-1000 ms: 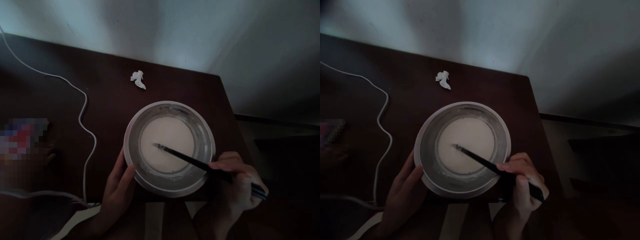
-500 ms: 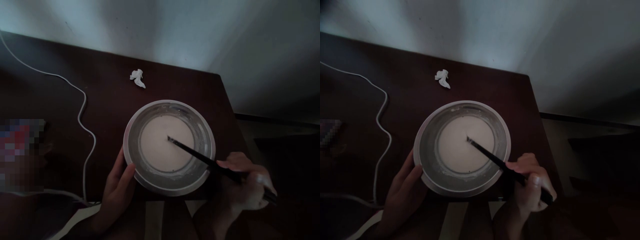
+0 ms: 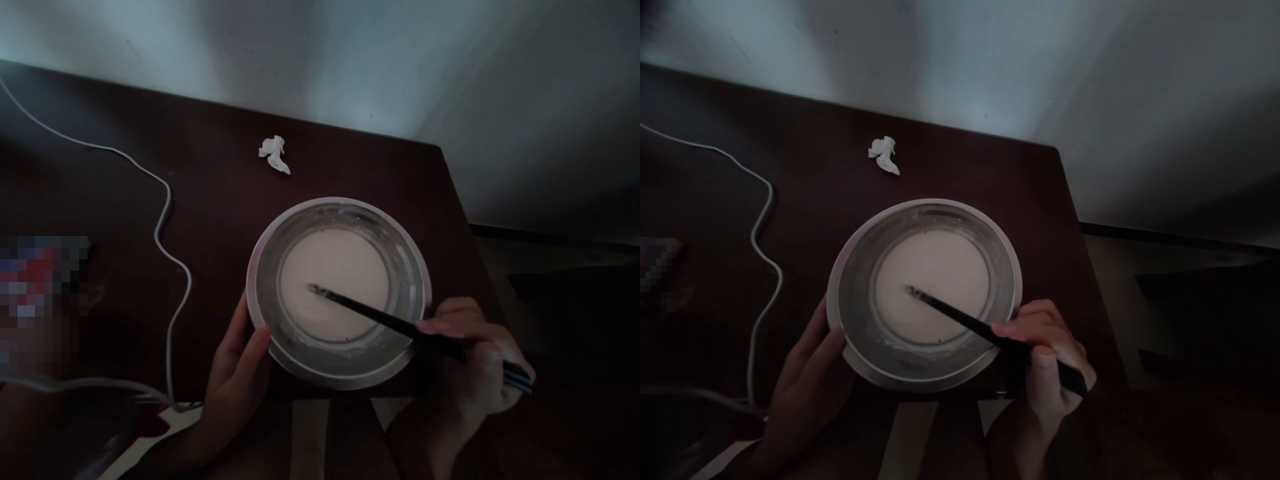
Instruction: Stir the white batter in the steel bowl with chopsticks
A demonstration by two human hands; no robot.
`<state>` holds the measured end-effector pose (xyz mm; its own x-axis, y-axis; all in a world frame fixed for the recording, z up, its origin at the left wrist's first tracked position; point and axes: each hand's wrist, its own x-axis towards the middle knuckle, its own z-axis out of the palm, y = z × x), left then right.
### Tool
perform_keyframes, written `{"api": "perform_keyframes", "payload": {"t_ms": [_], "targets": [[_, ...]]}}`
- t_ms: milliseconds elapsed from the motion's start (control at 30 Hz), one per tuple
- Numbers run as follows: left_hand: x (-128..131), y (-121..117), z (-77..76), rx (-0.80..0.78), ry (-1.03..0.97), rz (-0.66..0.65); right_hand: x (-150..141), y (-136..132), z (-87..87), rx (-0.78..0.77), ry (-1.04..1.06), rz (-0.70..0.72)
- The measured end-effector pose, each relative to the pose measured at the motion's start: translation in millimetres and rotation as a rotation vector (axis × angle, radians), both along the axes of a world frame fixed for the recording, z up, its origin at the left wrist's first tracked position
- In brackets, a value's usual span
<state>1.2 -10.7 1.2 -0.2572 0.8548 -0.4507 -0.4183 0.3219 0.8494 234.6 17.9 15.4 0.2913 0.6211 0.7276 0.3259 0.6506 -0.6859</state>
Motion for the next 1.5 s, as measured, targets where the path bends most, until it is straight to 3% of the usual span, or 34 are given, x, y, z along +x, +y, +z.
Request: {"api": "perform_keyframes", "payload": {"t_ms": [67,133,233,300,433,467,633,800,967,1133,1300,1433,1500], "targets": [[1.0,0.6,1.6,0.004,-0.008,-0.001,-1.8,0.8,0.5,-0.006,0.022,-0.163],[2.0,1.0,3.2,-0.009,-0.031,-0.003,-0.2,1.0,0.3,0.023,0.078,-0.222],[2.4,1.1,3.9,-0.026,-0.060,-0.003,4.2,-0.2,-0.3,0.034,0.080,-0.010],[2.0,0.7,3.0,-0.018,-0.059,0.003,4.1,-1.0,-0.1,0.002,0.033,0.057],[2.2,1.0,2.5,-0.015,-0.026,0.021,0.5,-1.1,0.6,-0.010,0.054,-0.170],[2.5,1.3,3.2,-0.021,-0.017,0.025,0.8,-1.0,0.6,0.007,0.083,-0.175],[3.9,2.5,7.2,-0.025,-0.010,0.045,4.5,-0.1,-1.0,0.021,0.033,0.061],[4.0,1.5,6.5,-0.024,-0.023,0.047,2.4,1.7,-2.1,0.073,0.079,-0.169],[2.5,0.0,3.5,-0.014,-0.042,0.040,4.7,-1.1,-1.3,0.027,0.055,0.070],[1.0,0.3,2.3,-0.019,-0.036,0.043,-1.0,-0.7,-0.6,0.014,0.096,-0.160],[2.8,0.5,0.1,0.000,-0.073,0.054,0.9,-1.6,0.1,0.021,0.069,0.025],[2.1,-0.1,-3.7,0.027,-0.036,0.065,0.0,-1.3,0.3,0.005,0.069,-0.125],[1.4,-0.2,-3.0,0.014,-0.035,0.050,0.6,-1.4,0.1,0.043,0.112,-0.129]]}}
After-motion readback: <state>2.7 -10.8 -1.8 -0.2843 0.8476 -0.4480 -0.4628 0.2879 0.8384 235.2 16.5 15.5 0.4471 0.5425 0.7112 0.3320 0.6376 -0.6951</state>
